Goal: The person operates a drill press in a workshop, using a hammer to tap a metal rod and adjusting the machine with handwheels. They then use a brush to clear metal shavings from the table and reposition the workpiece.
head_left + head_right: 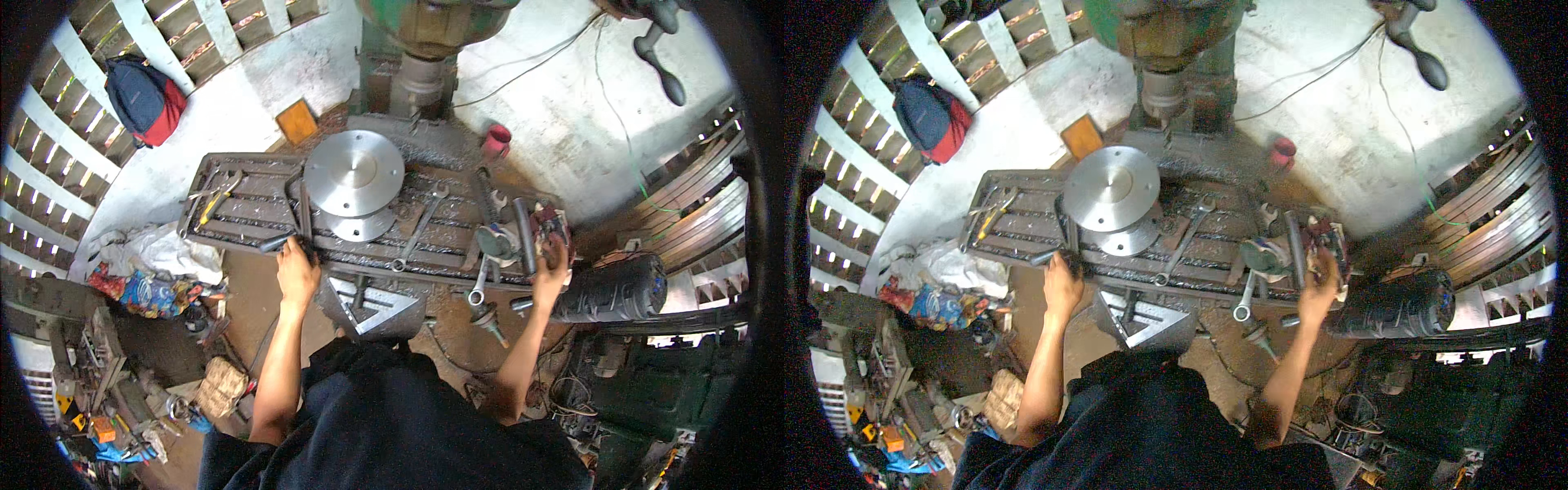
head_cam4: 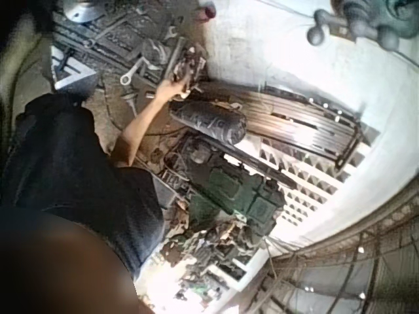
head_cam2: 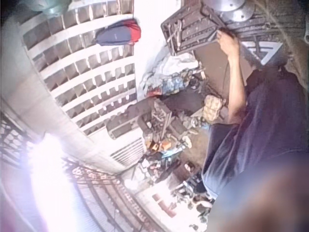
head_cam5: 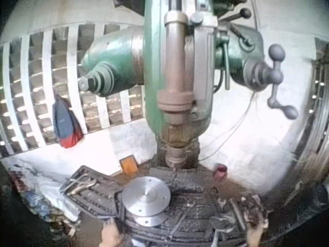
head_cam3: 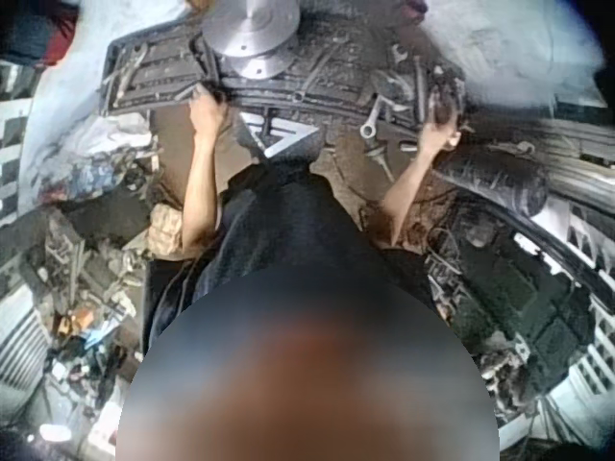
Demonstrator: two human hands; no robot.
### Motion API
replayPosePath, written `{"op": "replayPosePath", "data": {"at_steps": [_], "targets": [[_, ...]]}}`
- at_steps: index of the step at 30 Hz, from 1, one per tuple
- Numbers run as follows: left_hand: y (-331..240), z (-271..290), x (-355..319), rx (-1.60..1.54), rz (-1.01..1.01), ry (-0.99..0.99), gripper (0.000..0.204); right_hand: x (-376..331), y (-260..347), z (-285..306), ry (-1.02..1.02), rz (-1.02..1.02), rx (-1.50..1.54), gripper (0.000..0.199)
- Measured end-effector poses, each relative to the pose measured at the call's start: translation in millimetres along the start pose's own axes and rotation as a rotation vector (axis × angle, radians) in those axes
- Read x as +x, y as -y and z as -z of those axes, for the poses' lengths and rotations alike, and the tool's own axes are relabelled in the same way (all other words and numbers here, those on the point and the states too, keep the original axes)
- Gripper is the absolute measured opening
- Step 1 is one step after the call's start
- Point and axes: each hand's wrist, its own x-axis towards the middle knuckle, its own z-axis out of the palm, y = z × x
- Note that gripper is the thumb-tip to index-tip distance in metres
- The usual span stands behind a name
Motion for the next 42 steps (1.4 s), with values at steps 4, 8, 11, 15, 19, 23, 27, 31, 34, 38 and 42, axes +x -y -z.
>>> {"op": "replayPosePath", "data": {"at_steps": [4,8,11,15,19,23,27,31,34,38,42], "targets": [[-3.5,-8.7,6.7,-0.190,0.140,0.056,0.048,-7.6,21.2,-9.8,0.056,-0.017,0.085,0.051],[13.7,11.0,20.2,-0.834,0.246,0.084,0.040,-30.9,46.1,-10.1,0.023,0.015,0.165,0.049],[31.9,43.1,18.0,-1.521,0.456,0.232,0.040,-49.3,67.1,-7.7,0.048,-0.006,0.172,0.047],[33.4,89.3,-10.2,-1.770,0.367,0.299,0.049,-68.2,113.0,-17.8,0.158,-0.004,0.203,0.041],[3.5,113.9,-40.9,-2.141,0.150,0.337,0.059,-87.0,181.4,-65.4,0.406,-0.046,0.315,0.037],[-35.4,104.6,-51.2,-2.121,-0.030,0.849,0.059,-107.5,240.7,-139.3,0.851,0.017,0.569,0.054],[-64.2,84.4,-40.1,-2.274,-0.075,1.253,0.052,-109.9,265.9,-171.1,0.731,-0.198,0.424,0.048],[-85.9,75.2,-5.6,-2.018,-0.222,1.431,0.038,-90.5,271.4,-163.4,0.499,-0.252,0.326,0.035],[-95.6,74.3,39.0,-1.375,-0.595,1.190,0.044,-67.7,275.3,-156.9,0.426,-0.141,0.307,0.034],[-105.8,77.4,87.6,-1.454,-0.623,1.125,0.038,-38.1,279.1,-152.0,0.356,-0.150,0.269,0.031],[-134.0,79.4,101.3,-1.698,-0.439,1.125,0.034,-16.5,272.6,-146.5,0.405,-0.089,0.279,0.030]]}}
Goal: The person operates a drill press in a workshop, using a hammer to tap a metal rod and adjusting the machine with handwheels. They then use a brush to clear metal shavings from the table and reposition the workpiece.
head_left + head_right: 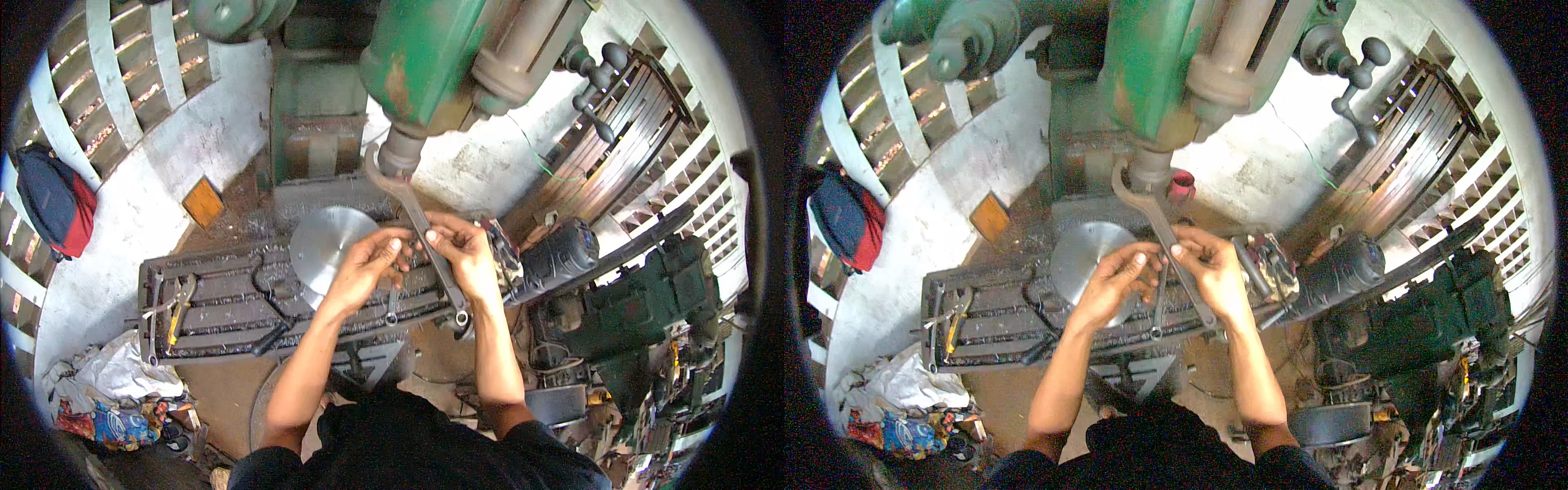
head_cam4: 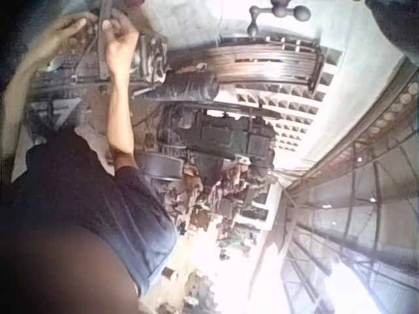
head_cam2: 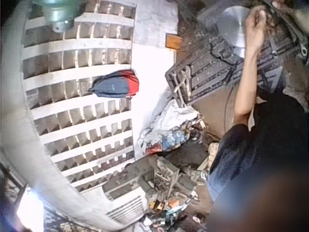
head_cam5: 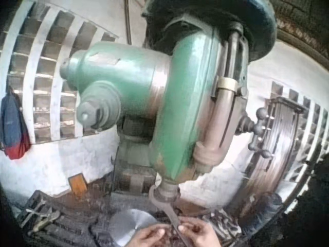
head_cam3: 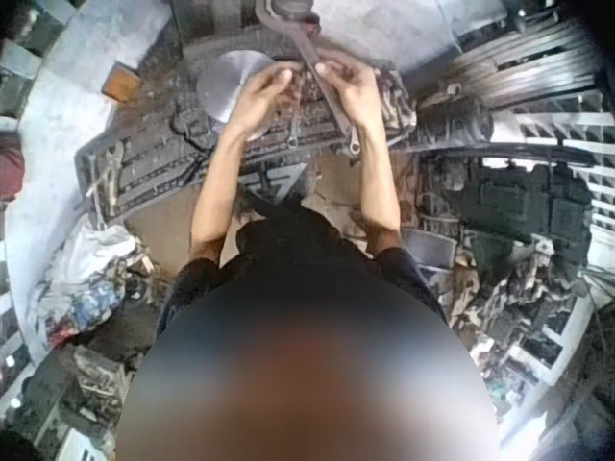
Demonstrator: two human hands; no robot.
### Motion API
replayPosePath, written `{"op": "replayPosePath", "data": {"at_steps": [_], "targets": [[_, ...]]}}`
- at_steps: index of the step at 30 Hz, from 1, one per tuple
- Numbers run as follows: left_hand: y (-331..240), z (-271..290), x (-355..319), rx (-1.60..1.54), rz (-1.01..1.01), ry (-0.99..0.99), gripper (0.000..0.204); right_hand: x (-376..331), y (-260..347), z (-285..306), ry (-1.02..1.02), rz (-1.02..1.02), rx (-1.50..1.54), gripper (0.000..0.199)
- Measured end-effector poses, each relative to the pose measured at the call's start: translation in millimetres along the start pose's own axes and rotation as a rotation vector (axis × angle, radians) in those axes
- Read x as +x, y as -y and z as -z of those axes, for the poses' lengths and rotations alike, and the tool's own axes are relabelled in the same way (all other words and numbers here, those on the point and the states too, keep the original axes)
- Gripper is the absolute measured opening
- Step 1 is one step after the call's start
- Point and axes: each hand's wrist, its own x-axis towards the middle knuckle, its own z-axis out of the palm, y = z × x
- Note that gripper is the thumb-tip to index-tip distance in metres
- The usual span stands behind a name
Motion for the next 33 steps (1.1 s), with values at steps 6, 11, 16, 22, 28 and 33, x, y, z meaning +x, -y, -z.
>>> {"op": "replayPosePath", "data": {"at_steps": [6,11,16,22,28,33], "targets": [[7.7,-25.6,49.2,-0.099,0.008,0.064,0.029,25.3,2.9,37.2,0.207,-0.007,0.160,0.029],[18.0,-30.7,71.0,-0.177,0.025,0.081,0.024,50.5,12.8,72.4,0.387,0.003,0.056,0.025],[20.8,-37.6,89.1,-0.155,-0.008,0.061,0.030,68.7,22.0,88.2,0.412,-0.043,-0.029,0.024],[21.5,-46.6,104.0,-0.065,-0.175,0.087,0.040,87.3,16.2,145.5,0.446,-0.043,-0.063,0.026],[28.4,-47.9,107.0,-0.259,-0.162,0.235,0.031,63.1,-111.9,205.1,-0.092,-0.162,-0.801,0.033],[27.3,-53.2,104.7,-0.265,-0.165,0.204,0.031,15.1,-211.2,198.9,-0.125,-0.074,-0.901,0.025]]}}
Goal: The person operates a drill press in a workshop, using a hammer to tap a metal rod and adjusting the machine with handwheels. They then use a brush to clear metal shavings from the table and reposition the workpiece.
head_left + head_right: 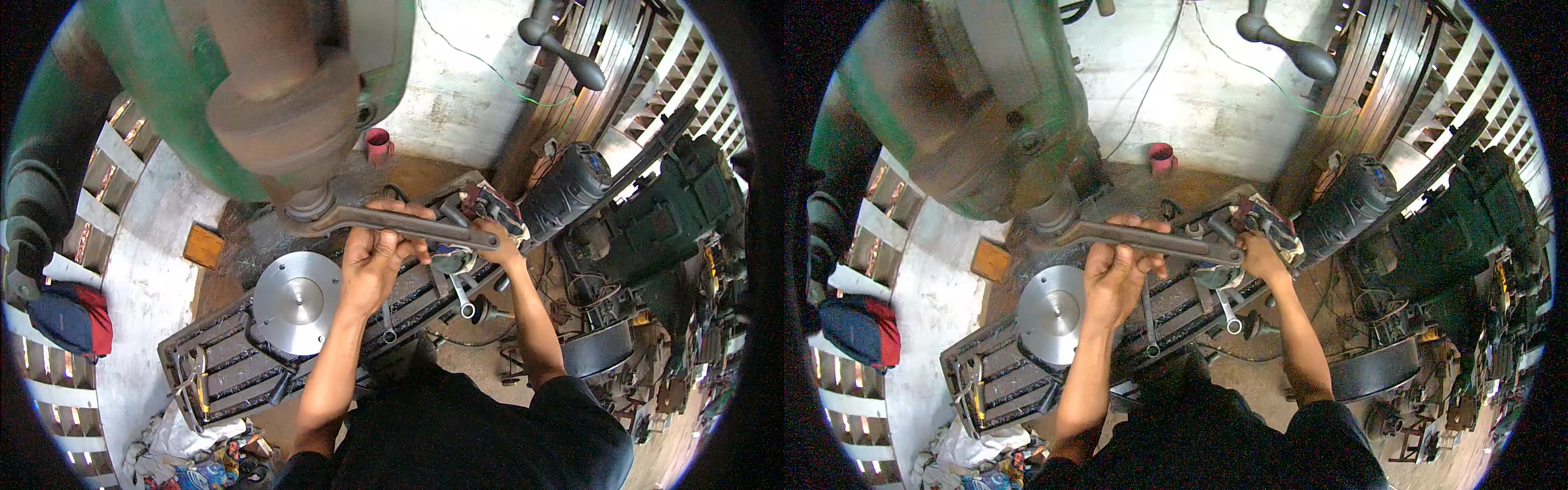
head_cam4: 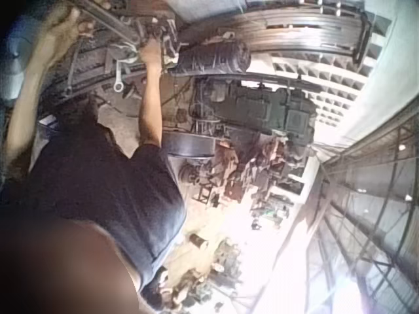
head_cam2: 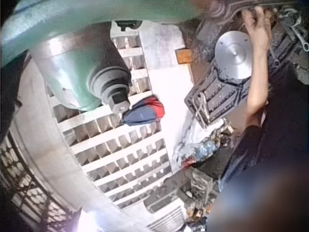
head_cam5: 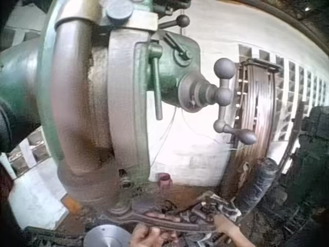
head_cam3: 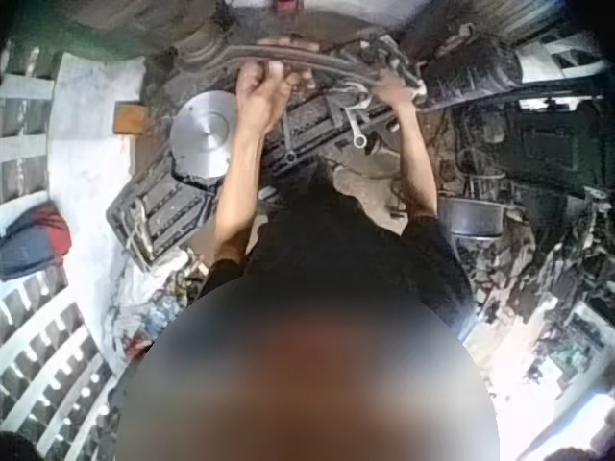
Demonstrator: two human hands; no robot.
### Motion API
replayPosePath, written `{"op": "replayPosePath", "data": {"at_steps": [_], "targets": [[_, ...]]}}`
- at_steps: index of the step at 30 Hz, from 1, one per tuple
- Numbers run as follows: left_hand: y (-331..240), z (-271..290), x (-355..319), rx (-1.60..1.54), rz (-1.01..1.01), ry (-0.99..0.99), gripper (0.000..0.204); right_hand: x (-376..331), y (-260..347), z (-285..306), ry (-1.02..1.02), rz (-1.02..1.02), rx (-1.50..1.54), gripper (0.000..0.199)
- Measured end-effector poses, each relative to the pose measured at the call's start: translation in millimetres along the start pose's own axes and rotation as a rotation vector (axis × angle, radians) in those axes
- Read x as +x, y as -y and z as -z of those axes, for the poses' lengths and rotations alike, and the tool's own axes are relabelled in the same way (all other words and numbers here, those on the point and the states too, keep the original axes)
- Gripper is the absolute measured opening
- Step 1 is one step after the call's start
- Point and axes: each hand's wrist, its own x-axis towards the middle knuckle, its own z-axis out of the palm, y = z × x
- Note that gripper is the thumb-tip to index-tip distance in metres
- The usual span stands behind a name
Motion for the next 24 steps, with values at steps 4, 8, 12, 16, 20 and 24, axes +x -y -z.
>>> {"op": "replayPosePath", "data": {"at_steps": [4,8,12,16,20,24], "targets": [[11.7,-12.4,3.9,0.147,-0.002,0.054,0.035,4.2,-25.4,-26.2,-0.115,-0.164,-0.355,0.041],[20.0,-18.4,8.1,0.060,0.075,0.040,0.029,16.4,-63.8,-39.9,0.132,0.009,-0.305,0.059],[16.0,-18.3,11.1,0.023,0.106,0.030,0.024,24.7,-90.9,-46.5,0.116,-0.064,-0.143,0.059],[12.0,-18.2,11.4,-0.042,0.118,0.093,0.032,22.5,-77.6,-24.8,0.038,-0.325,0.090,0.048],[12.3,-15.0,13.5,-0.215,0.150,0.168,0.043,-1.7,-27.7,21.0,0.121,-0.441,0.767,0.026],[14.7,-7.8,14.7,-0.090,0.065,0.112,0.040,-43.1,36.3,46.9,-0.139,-0.483,1.239,0.022]]}}
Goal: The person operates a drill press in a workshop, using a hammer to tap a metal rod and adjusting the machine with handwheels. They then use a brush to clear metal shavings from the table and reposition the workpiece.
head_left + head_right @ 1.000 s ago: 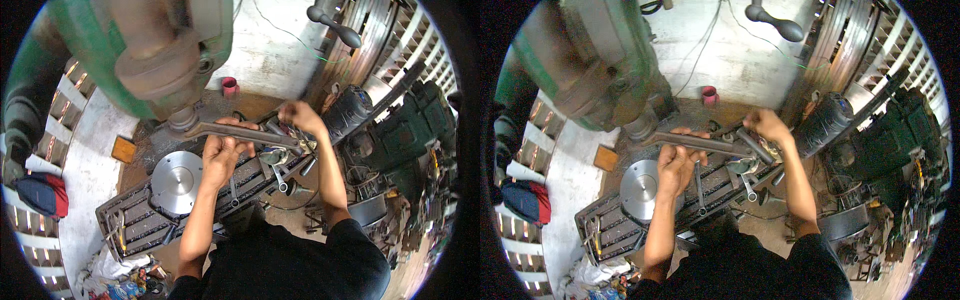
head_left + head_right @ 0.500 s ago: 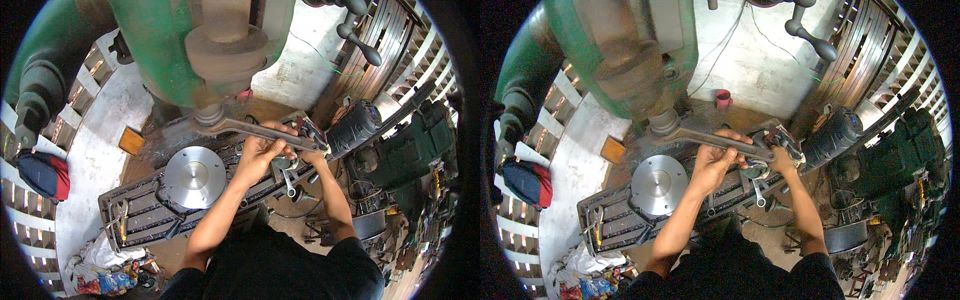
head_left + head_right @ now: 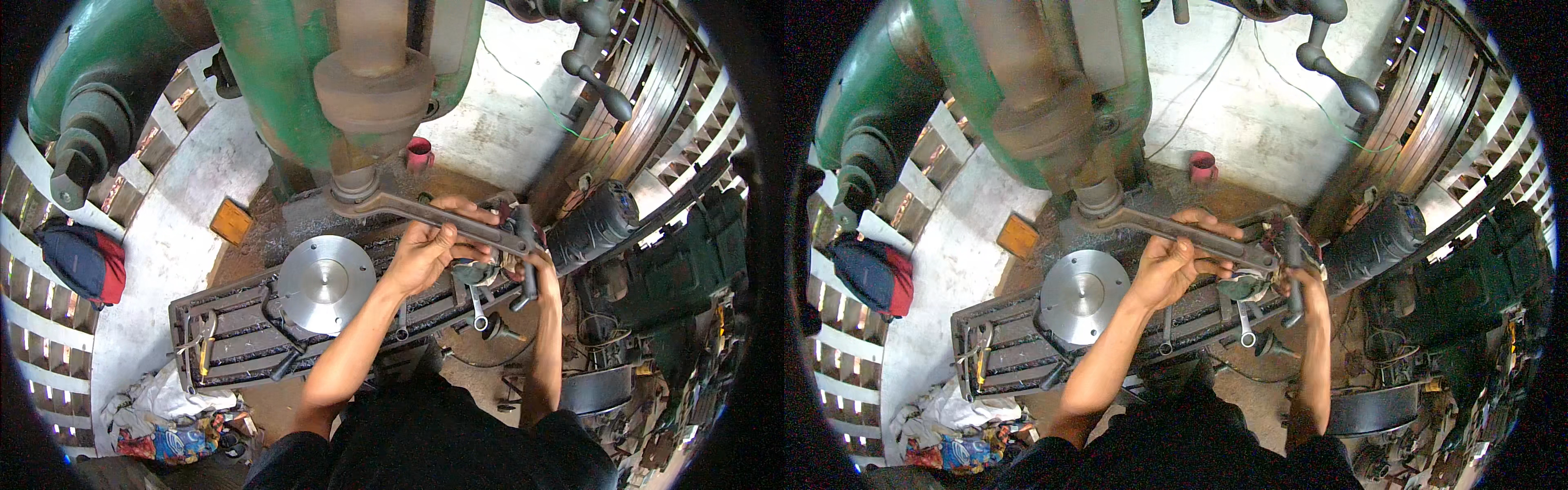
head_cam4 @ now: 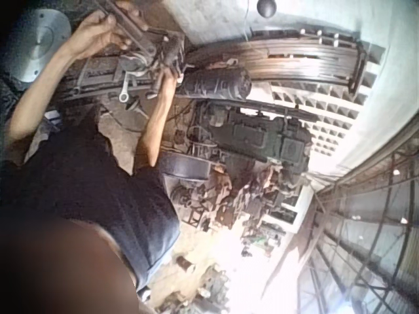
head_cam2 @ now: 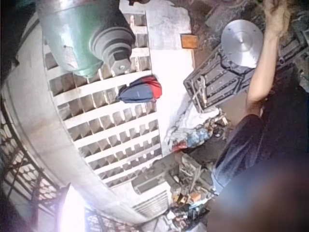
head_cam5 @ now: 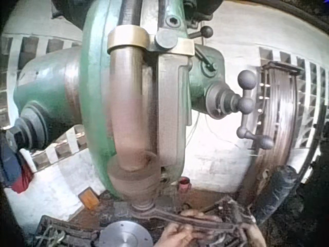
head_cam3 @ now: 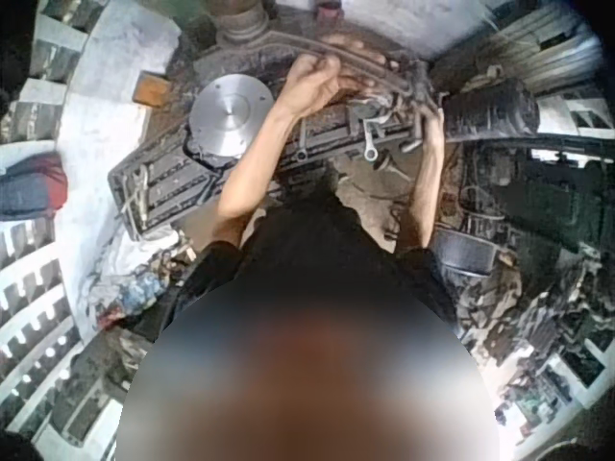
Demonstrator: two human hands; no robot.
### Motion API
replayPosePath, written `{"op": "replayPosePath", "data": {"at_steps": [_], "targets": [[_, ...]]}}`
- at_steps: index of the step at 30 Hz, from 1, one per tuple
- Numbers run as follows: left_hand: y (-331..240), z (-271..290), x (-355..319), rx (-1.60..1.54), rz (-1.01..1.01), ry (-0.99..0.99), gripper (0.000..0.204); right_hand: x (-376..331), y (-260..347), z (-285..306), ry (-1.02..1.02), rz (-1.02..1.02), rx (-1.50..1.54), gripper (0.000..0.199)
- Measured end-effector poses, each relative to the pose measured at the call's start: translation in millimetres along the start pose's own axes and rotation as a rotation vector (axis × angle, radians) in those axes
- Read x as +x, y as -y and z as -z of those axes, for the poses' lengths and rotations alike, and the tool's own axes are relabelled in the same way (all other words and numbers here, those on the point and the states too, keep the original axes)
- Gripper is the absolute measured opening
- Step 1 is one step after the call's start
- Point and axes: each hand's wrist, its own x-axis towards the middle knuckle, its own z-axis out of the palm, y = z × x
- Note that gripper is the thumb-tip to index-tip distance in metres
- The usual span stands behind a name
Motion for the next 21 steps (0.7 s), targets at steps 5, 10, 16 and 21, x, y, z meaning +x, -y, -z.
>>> {"op": "replayPosePath", "data": {"at_steps": [5,10,16,21], "targets": [[1.9,3.3,-2.3,0.245,-0.188,-0.182,0.038,-75.1,-12.8,-42.0,0.225,-0.008,0.779,0.039],[0.0,2.7,-5.5,0.078,-0.098,-0.148,0.042,-111.2,-28.9,-66.2,0.081,-0.026,-0.053,0.025],[-3.7,4.2,-4.3,0.142,-0.111,-0.136,0.039,-116.7,4.6,-88.7,0.336,0.809,-0.813,0.030],[1.1,5.9,-1.1,0.157,-0.188,-0.110,0.037,-77.5,38.3,-113.9,0.240,1.105,-0.766,0.014]]}}
